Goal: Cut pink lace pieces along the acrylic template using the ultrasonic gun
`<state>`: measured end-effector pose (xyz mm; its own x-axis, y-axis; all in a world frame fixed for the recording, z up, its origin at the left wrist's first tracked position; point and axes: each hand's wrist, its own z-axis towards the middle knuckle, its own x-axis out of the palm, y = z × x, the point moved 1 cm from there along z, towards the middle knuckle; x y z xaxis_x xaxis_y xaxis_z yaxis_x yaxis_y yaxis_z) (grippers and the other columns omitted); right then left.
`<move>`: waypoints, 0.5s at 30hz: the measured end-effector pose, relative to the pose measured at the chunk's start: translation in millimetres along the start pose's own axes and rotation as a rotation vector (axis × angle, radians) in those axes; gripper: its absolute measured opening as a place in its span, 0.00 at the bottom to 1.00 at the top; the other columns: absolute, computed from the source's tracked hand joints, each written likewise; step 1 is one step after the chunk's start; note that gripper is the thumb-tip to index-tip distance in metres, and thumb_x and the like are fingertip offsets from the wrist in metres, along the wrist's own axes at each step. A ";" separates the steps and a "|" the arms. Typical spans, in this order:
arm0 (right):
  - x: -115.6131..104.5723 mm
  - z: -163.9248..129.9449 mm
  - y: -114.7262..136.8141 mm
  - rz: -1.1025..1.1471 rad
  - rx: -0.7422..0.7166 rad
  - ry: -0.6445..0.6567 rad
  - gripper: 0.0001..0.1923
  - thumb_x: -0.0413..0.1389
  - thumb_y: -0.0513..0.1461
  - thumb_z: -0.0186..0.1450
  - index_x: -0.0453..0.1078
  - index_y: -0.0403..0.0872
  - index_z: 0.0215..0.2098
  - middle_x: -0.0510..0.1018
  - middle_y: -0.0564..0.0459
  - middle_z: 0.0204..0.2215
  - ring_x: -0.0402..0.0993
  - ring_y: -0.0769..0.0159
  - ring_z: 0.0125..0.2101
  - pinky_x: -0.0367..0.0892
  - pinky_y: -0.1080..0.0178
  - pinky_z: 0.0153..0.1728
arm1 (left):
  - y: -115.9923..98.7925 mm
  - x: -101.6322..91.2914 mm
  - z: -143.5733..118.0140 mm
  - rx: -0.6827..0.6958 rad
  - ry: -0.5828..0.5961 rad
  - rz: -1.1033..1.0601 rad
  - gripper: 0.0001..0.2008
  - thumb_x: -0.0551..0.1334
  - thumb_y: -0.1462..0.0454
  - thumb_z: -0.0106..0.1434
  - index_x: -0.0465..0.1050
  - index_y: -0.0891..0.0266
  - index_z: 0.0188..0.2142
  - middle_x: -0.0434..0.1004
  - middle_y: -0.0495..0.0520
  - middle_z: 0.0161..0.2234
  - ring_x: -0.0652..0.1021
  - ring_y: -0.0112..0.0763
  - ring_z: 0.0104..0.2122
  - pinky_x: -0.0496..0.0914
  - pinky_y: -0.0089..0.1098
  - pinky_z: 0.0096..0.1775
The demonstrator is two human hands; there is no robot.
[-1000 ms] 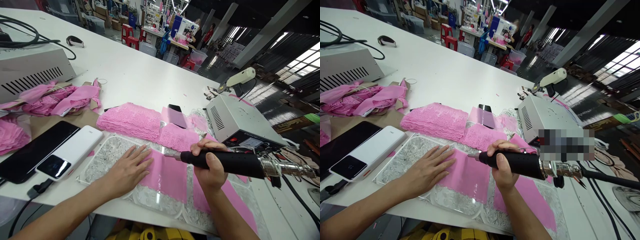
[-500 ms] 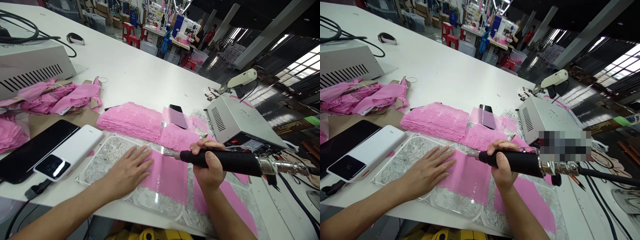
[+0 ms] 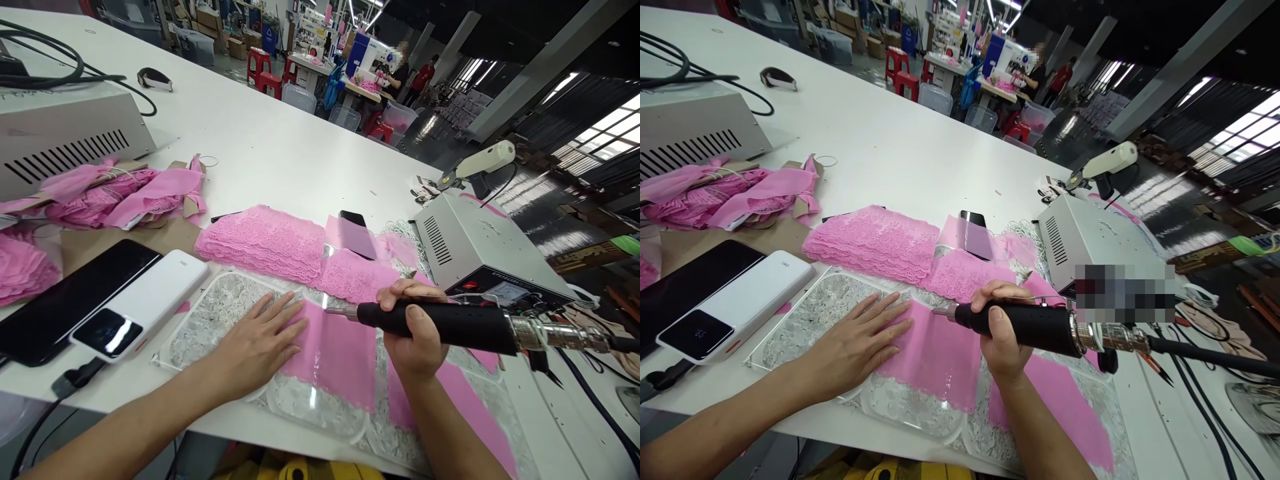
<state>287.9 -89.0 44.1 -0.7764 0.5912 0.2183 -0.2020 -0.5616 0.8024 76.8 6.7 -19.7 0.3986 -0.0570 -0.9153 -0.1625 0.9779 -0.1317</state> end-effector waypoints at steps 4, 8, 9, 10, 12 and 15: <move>-0.4 -0.7 -0.1 -0.018 -0.001 0.016 0.03 0.56 0.37 0.60 0.70 0.48 0.34 0.73 0.55 0.31 0.70 0.70 0.24 0.70 0.58 0.30 | 0.1 0.9 0.9 -0.007 -0.010 -0.009 0.20 0.48 0.58 0.74 0.68 0.61 0.59 0.65 0.57 0.62 0.65 0.48 0.63 0.64 0.50 0.59; 0.0 -0.4 0.9 -0.004 -0.005 0.000 0.04 0.56 0.36 0.59 0.70 0.48 0.34 0.72 0.56 0.31 0.70 0.71 0.24 0.70 0.59 0.30 | -2.9 -5.5 -0.1 -0.023 -0.032 -0.018 0.19 0.50 0.59 0.74 0.68 0.61 0.59 0.64 0.57 0.63 0.65 0.49 0.63 0.63 0.52 0.60; 0.4 -0.1 1.4 0.004 -0.001 -0.004 0.04 0.56 0.36 0.59 0.71 0.48 0.34 0.72 0.55 0.31 0.70 0.71 0.24 0.70 0.59 0.31 | -4.3 -9.0 -1.9 -0.030 -0.039 -0.018 0.18 0.51 0.60 0.74 0.68 0.61 0.59 0.64 0.57 0.63 0.64 0.49 0.63 0.62 0.53 0.60; 1.2 0.3 2.0 0.013 0.007 -0.009 0.05 0.56 0.36 0.59 0.71 0.48 0.34 0.72 0.55 0.31 0.71 0.71 0.25 0.70 0.59 0.31 | -5.8 -12.9 -4.7 -0.038 -0.049 -0.018 0.18 0.51 0.60 0.73 0.68 0.62 0.59 0.64 0.57 0.63 0.64 0.49 0.63 0.61 0.54 0.61; 4.4 1.3 3.2 0.030 0.020 -0.013 0.05 0.56 0.36 0.59 0.71 0.48 0.35 0.72 0.55 0.32 0.71 0.71 0.25 0.70 0.59 0.32 | -8.7 -20.9 -13.6 -0.047 -0.075 -0.018 0.17 0.51 0.63 0.73 0.68 0.62 0.58 0.65 0.56 0.62 0.64 0.47 0.63 0.58 0.54 0.62; 13.4 2.2 3.1 0.048 0.033 0.003 0.06 0.56 0.37 0.58 0.71 0.48 0.35 0.73 0.55 0.32 0.71 0.71 0.25 0.70 0.59 0.33 | -11.4 -28.8 -32.8 -0.046 -0.117 -0.021 0.17 0.51 0.66 0.73 0.68 0.62 0.58 0.70 0.56 0.59 0.65 0.42 0.63 0.57 0.50 0.64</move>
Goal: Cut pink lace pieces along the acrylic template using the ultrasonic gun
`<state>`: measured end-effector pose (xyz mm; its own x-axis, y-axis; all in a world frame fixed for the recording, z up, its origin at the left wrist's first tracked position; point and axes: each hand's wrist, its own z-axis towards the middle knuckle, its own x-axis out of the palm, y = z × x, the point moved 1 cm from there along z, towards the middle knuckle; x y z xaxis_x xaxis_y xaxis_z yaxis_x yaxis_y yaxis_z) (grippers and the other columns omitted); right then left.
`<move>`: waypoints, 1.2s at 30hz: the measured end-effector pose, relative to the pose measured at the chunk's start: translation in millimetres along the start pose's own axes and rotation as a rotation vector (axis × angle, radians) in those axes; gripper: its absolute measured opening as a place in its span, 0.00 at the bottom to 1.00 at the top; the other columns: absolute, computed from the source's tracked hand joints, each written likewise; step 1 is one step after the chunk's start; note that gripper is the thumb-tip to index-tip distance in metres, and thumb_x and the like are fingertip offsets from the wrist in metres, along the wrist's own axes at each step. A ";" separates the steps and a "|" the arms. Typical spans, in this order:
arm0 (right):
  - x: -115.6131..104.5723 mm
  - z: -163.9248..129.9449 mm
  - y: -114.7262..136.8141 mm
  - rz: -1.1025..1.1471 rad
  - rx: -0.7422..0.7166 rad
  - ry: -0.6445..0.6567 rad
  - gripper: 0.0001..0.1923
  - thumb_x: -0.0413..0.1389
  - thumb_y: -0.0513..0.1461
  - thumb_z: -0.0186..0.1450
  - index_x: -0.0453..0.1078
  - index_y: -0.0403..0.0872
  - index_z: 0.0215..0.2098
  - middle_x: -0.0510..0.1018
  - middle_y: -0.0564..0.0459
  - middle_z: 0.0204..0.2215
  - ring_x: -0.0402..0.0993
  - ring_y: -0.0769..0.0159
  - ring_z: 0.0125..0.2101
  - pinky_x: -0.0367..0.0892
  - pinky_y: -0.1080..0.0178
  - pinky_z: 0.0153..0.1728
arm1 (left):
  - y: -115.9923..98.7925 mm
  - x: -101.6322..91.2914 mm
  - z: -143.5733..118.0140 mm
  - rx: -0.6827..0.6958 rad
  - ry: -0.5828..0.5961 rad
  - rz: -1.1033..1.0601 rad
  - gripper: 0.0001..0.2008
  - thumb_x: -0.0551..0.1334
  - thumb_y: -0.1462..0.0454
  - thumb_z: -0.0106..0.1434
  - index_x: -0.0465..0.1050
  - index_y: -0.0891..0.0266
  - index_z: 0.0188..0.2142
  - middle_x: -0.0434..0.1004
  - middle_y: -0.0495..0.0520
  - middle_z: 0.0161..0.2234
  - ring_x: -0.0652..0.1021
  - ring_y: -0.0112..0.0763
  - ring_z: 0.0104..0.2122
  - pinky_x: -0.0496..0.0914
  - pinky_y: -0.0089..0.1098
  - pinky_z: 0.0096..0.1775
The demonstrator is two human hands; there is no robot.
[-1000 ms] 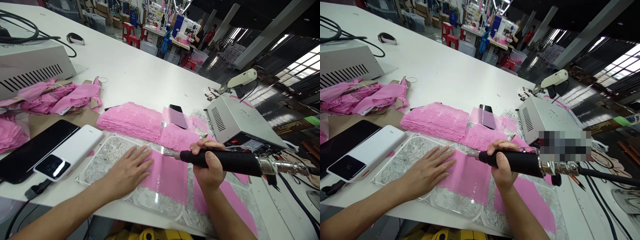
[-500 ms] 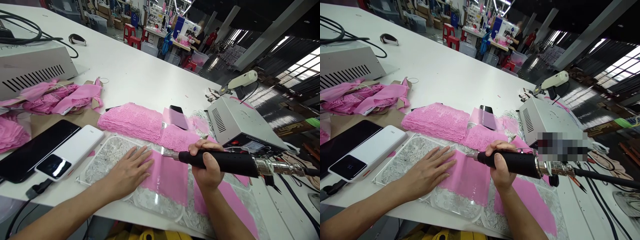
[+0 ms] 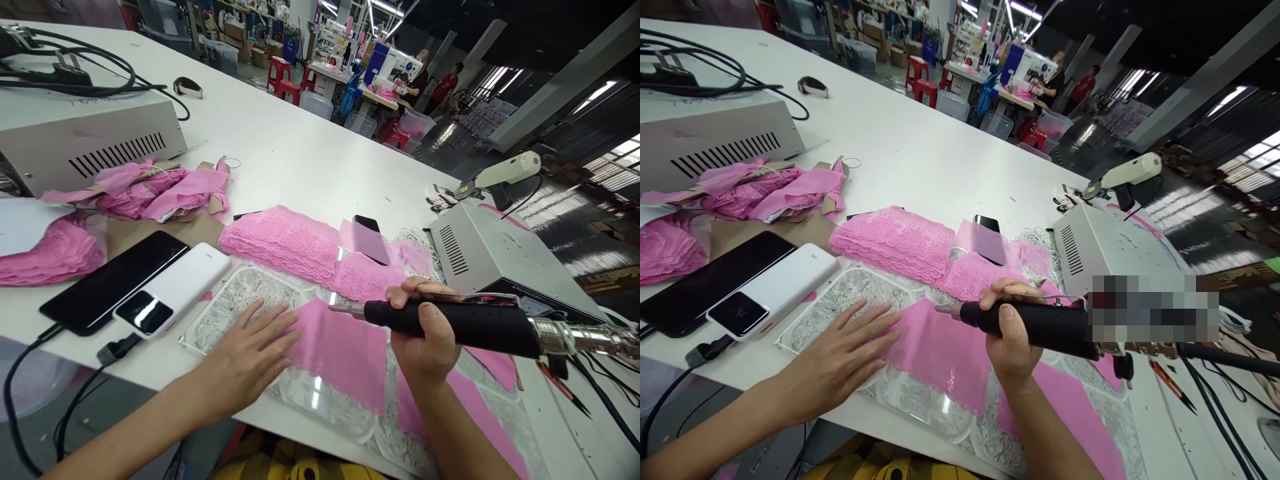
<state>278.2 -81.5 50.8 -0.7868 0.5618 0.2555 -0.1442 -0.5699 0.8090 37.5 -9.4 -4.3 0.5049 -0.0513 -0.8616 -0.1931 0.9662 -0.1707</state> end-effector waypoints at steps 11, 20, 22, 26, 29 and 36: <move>26.5 -3.3 -14.2 0.021 0.030 0.032 0.04 0.57 0.37 0.58 0.70 0.48 0.33 0.73 0.56 0.31 0.70 0.70 0.25 0.70 0.58 0.33 | -2.1 0.0 -30.8 -0.088 -0.084 -0.035 0.16 0.54 0.66 0.71 0.69 0.63 0.56 0.72 0.58 0.57 0.64 0.42 0.64 0.60 0.49 0.63; 24.5 3.3 -13.3 -0.030 -0.003 -0.023 0.04 0.57 0.36 0.55 0.70 0.47 0.30 0.73 0.56 0.29 0.69 0.70 0.24 0.69 0.59 0.33 | -4.2 0.1 -30.6 -0.115 -0.106 -0.055 0.15 0.53 0.65 0.72 0.70 0.65 0.54 0.74 0.58 0.56 0.66 0.44 0.62 0.62 0.49 0.61; 24.0 3.7 -14.0 -0.034 -0.006 -0.034 0.04 0.57 0.36 0.55 0.70 0.47 0.30 0.73 0.56 0.29 0.69 0.71 0.24 0.69 0.59 0.33 | -4.2 0.3 -31.1 -0.120 -0.105 -0.056 0.15 0.53 0.65 0.72 0.70 0.65 0.54 0.74 0.58 0.56 0.66 0.44 0.62 0.62 0.50 0.61; 23.2 3.5 -14.1 -0.031 0.004 -0.035 0.04 0.57 0.36 0.55 0.70 0.47 0.30 0.73 0.56 0.29 0.69 0.71 0.24 0.69 0.59 0.33 | -3.7 -0.2 -31.4 -0.128 -0.097 -0.065 0.15 0.54 0.65 0.71 0.70 0.64 0.54 0.74 0.58 0.55 0.66 0.44 0.62 0.62 0.49 0.61; 23.2 3.0 -14.4 -0.030 0.009 -0.025 0.04 0.58 0.37 0.55 0.70 0.47 0.30 0.73 0.56 0.29 0.69 0.71 0.24 0.69 0.59 0.32 | -3.4 -0.3 -31.3 -0.138 -0.095 -0.085 0.14 0.55 0.64 0.71 0.71 0.63 0.54 0.74 0.58 0.55 0.66 0.43 0.62 0.61 0.48 0.62; 22.5 2.4 -15.7 -0.055 -0.009 0.005 0.03 0.58 0.36 0.56 0.69 0.47 0.30 0.73 0.56 0.29 0.69 0.69 0.24 0.69 0.58 0.31 | -4.3 1.1 -31.0 -0.135 -0.102 -0.079 0.15 0.54 0.65 0.71 0.70 0.64 0.54 0.75 0.59 0.54 0.66 0.44 0.62 0.60 0.50 0.62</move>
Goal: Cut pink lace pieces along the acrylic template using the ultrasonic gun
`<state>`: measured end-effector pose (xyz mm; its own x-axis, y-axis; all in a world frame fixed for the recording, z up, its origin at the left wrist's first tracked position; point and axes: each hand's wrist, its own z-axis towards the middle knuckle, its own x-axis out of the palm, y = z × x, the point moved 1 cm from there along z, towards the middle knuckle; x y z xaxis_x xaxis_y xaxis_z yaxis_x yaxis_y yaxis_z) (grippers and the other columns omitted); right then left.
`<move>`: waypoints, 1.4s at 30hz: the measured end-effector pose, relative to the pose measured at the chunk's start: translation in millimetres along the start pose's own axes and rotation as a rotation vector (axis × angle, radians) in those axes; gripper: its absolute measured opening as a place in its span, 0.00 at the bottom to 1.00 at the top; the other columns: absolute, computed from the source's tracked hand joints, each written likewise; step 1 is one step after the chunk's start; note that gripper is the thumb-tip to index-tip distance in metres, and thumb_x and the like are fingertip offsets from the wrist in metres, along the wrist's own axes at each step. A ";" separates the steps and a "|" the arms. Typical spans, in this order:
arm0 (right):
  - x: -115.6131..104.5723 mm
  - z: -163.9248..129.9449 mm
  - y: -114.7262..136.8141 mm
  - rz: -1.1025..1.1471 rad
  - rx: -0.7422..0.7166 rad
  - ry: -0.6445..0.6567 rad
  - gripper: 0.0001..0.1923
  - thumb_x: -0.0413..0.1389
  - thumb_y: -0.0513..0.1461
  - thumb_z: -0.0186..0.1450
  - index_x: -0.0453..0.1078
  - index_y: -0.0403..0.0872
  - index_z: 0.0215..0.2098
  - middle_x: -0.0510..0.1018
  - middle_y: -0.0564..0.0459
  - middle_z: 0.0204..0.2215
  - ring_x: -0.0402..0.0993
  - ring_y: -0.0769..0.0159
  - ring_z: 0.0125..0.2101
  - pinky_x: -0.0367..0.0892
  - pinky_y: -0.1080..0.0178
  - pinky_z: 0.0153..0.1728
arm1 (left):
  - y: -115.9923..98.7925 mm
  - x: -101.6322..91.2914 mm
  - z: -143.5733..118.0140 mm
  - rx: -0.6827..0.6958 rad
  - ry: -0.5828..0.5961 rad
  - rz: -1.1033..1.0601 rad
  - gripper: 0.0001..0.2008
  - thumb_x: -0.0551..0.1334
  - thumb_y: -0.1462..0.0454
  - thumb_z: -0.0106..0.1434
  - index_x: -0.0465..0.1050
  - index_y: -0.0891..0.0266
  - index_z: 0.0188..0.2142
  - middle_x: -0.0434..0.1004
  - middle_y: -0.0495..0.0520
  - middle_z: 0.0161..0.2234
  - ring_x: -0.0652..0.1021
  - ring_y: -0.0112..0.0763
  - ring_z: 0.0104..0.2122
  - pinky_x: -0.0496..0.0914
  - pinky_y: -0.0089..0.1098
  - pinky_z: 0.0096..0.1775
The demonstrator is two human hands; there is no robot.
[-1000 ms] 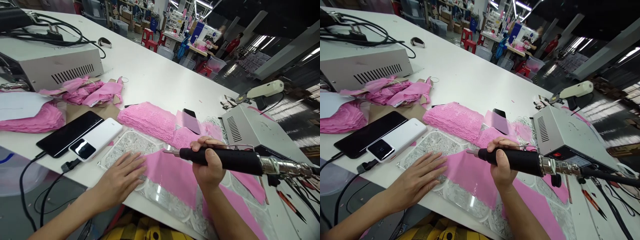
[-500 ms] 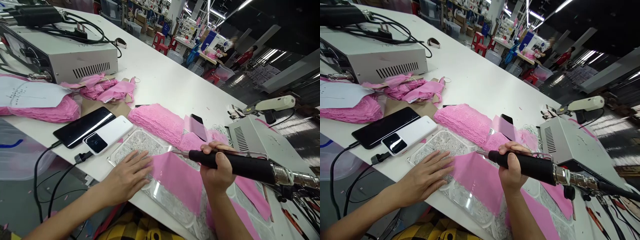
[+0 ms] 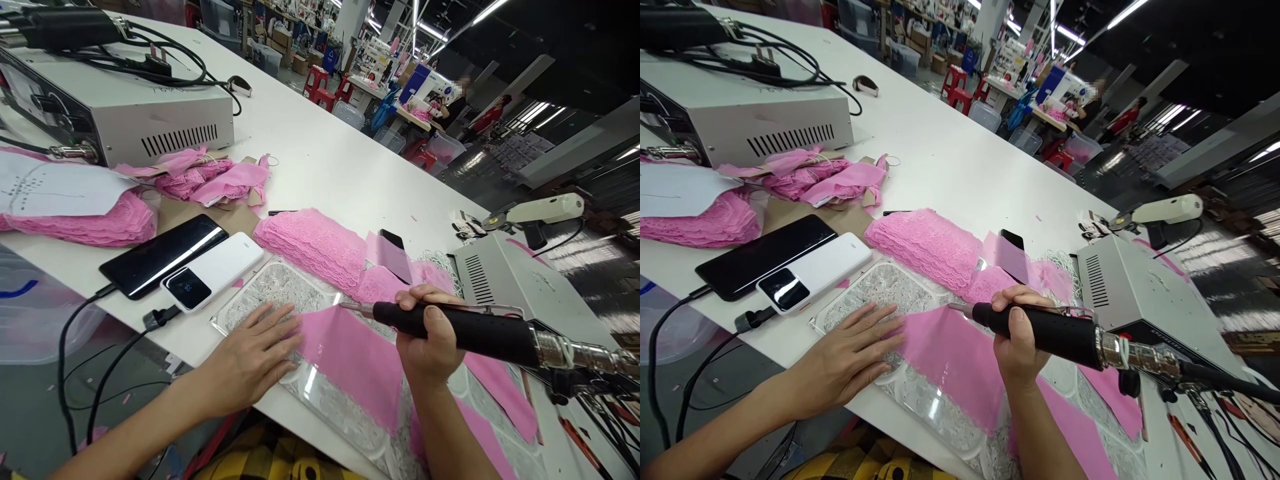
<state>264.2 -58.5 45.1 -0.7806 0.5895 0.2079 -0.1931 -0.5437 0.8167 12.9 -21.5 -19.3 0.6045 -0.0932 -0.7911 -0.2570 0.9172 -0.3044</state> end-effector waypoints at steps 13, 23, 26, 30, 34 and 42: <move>10.0 -4.7 3.3 0.074 0.084 -0.004 0.04 0.58 0.37 0.55 0.70 0.47 0.31 0.72 0.56 0.29 0.67 0.71 0.23 0.69 0.59 0.30 | -1.5 -3.0 -2.3 0.011 -0.010 0.004 0.15 0.54 0.67 0.71 0.70 0.66 0.54 0.74 0.60 0.55 0.66 0.45 0.62 0.62 0.50 0.61; 11.8 -4.5 2.4 0.024 0.081 0.031 0.03 0.58 0.38 0.55 0.68 0.48 0.29 0.71 0.56 0.28 0.67 0.70 0.24 0.68 0.58 0.31 | -1.6 -2.9 -3.2 -0.021 -0.027 -0.055 0.15 0.56 0.66 0.70 0.70 0.64 0.55 0.76 0.58 0.52 0.67 0.46 0.61 0.63 0.51 0.61; 13.9 -5.6 3.1 0.038 0.091 0.033 0.04 0.57 0.38 0.55 0.68 0.47 0.30 0.70 0.56 0.28 0.66 0.71 0.23 0.68 0.59 0.30 | -2.5 -4.6 -4.0 -0.029 -0.029 -0.060 0.15 0.57 0.66 0.69 0.70 0.63 0.54 0.77 0.58 0.52 0.68 0.45 0.61 0.62 0.50 0.61; 19.4 -10.5 5.4 0.064 0.118 0.057 0.04 0.57 0.38 0.55 0.68 0.48 0.31 0.69 0.56 0.29 0.66 0.72 0.23 0.68 0.59 0.30 | -3.9 -7.2 -6.3 -0.021 -0.033 -0.050 0.17 0.59 0.67 0.67 0.70 0.62 0.55 0.76 0.58 0.53 0.67 0.43 0.62 0.62 0.48 0.62; 24.3 -13.4 6.5 0.072 0.114 0.086 0.04 0.57 0.38 0.56 0.69 0.48 0.31 0.71 0.56 0.29 0.67 0.71 0.23 0.69 0.59 0.30 | -4.4 -8.5 -7.3 -0.021 -0.042 -0.047 0.17 0.59 0.67 0.67 0.70 0.62 0.55 0.76 0.58 0.53 0.68 0.43 0.61 0.63 0.47 0.62; 24.9 -14.6 6.0 0.043 0.111 0.095 0.04 0.57 0.38 0.55 0.69 0.48 0.30 0.72 0.56 0.29 0.67 0.71 0.23 0.69 0.58 0.31 | -4.0 -8.0 -8.5 -0.032 -0.040 -0.054 0.18 0.58 0.68 0.67 0.70 0.62 0.56 0.76 0.58 0.53 0.68 0.43 0.61 0.64 0.47 0.61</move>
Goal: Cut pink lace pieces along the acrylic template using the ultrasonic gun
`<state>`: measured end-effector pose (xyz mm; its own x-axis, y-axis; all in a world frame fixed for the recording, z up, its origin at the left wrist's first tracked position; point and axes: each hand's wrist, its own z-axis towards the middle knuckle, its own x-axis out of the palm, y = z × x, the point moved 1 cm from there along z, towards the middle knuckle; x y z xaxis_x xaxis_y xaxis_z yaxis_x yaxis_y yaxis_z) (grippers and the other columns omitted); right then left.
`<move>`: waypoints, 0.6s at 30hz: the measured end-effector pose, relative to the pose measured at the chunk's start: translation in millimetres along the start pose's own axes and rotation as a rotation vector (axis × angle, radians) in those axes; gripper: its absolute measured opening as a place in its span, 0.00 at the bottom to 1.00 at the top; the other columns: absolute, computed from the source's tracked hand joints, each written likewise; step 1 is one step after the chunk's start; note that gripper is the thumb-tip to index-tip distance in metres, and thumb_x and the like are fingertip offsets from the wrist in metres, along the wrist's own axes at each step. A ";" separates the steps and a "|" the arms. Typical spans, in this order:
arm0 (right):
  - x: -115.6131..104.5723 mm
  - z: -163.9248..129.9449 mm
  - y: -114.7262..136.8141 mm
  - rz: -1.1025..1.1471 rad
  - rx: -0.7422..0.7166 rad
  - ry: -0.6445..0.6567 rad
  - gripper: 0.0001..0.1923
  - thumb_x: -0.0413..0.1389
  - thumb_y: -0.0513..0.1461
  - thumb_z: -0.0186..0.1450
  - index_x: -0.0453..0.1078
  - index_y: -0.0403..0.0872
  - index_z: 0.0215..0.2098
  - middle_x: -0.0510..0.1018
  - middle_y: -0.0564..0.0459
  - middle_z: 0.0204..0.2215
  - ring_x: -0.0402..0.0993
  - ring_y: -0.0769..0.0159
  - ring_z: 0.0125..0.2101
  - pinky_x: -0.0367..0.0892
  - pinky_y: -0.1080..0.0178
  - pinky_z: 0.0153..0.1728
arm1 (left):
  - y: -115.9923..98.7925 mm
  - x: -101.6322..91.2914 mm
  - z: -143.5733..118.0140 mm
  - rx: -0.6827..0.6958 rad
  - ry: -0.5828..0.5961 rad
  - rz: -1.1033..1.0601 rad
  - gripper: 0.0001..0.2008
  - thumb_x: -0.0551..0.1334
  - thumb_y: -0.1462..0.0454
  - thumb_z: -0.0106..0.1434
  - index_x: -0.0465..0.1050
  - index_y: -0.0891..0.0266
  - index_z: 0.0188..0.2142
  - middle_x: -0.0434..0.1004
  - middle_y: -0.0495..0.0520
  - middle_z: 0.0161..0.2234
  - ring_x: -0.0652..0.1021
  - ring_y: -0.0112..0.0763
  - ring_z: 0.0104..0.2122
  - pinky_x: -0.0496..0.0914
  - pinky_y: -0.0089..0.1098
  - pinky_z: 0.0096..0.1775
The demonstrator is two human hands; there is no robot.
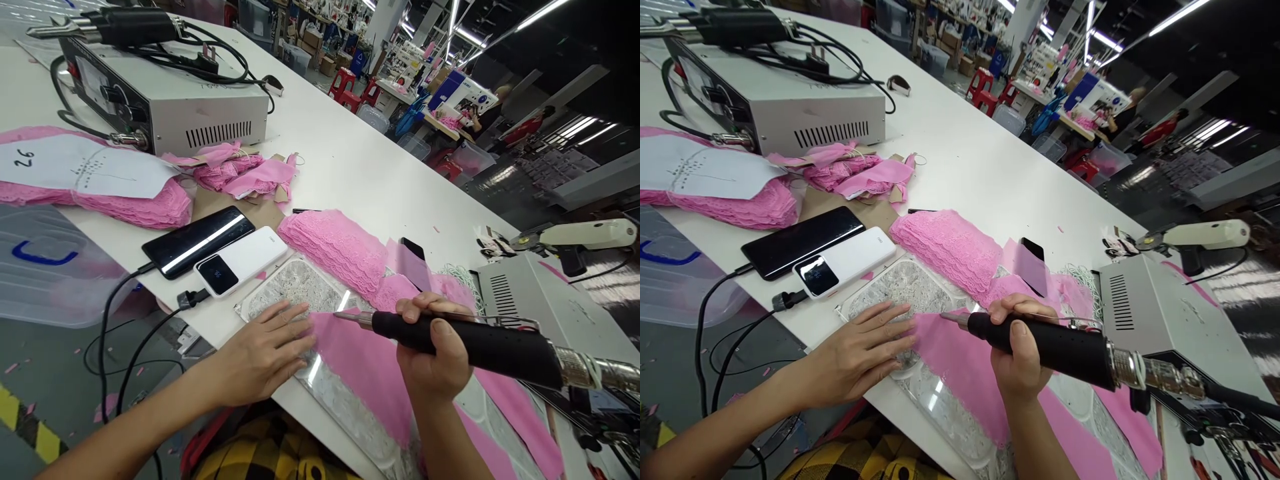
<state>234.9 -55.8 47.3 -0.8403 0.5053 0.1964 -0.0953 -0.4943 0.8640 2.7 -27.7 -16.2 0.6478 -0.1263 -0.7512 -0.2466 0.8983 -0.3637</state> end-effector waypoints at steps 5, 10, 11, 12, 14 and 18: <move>-0.4 1.0 0.8 -0.021 -0.005 0.027 0.03 0.57 0.38 0.56 0.68 0.48 0.30 0.71 0.56 0.29 0.67 0.70 0.24 0.70 0.58 0.31 | 0.0 1.0 -1.0 -0.008 -0.008 -0.003 0.16 0.58 0.67 0.68 0.70 0.62 0.55 0.77 0.58 0.52 0.69 0.44 0.60 0.64 0.48 0.61; 5.5 0.5 1.6 0.047 0.000 0.034 0.04 0.57 0.38 0.56 0.69 0.48 0.31 0.71 0.56 0.29 0.67 0.72 0.23 0.69 0.59 0.30 | -0.9 0.3 -1.4 0.000 -0.016 0.018 0.14 0.57 0.66 0.69 0.71 0.62 0.53 0.76 0.57 0.53 0.70 0.44 0.59 0.65 0.47 0.60; 7.7 -0.4 1.6 0.065 0.004 0.042 0.04 0.57 0.38 0.56 0.69 0.48 0.32 0.71 0.56 0.29 0.67 0.72 0.23 0.69 0.60 0.30 | -1.1 0.1 -1.4 0.001 -0.021 0.022 0.14 0.57 0.66 0.69 0.72 0.63 0.52 0.76 0.57 0.53 0.70 0.44 0.59 0.65 0.47 0.60; 10.2 -1.5 1.5 0.081 0.009 0.054 0.05 0.57 0.38 0.56 0.70 0.48 0.32 0.72 0.56 0.29 0.67 0.72 0.23 0.69 0.60 0.30 | -1.2 -0.2 -1.3 0.003 -0.026 0.026 0.13 0.57 0.66 0.69 0.72 0.63 0.52 0.76 0.57 0.53 0.70 0.44 0.59 0.65 0.46 0.60; 15.3 -3.8 0.8 0.105 0.019 0.077 0.05 0.57 0.38 0.57 0.70 0.48 0.33 0.72 0.57 0.29 0.67 0.72 0.23 0.69 0.60 0.31 | -1.4 -0.6 -0.9 0.004 -0.030 0.028 0.13 0.56 0.66 0.69 0.72 0.64 0.51 0.76 0.57 0.53 0.71 0.44 0.59 0.65 0.46 0.59; 23.3 -7.1 -1.7 0.136 0.028 0.091 0.05 0.57 0.37 0.56 0.71 0.48 0.33 0.73 0.57 0.29 0.68 0.72 0.24 0.69 0.60 0.31 | -1.3 -1.3 0.1 -0.002 -0.019 0.015 0.13 0.56 0.66 0.69 0.72 0.64 0.51 0.78 0.57 0.51 0.71 0.44 0.58 0.66 0.46 0.59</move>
<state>211.8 -48.2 47.1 -0.8895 0.3681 0.2706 0.0366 -0.5330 0.8453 2.2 -28.7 -14.8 0.6579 -0.1045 -0.7459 -0.2580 0.8991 -0.3536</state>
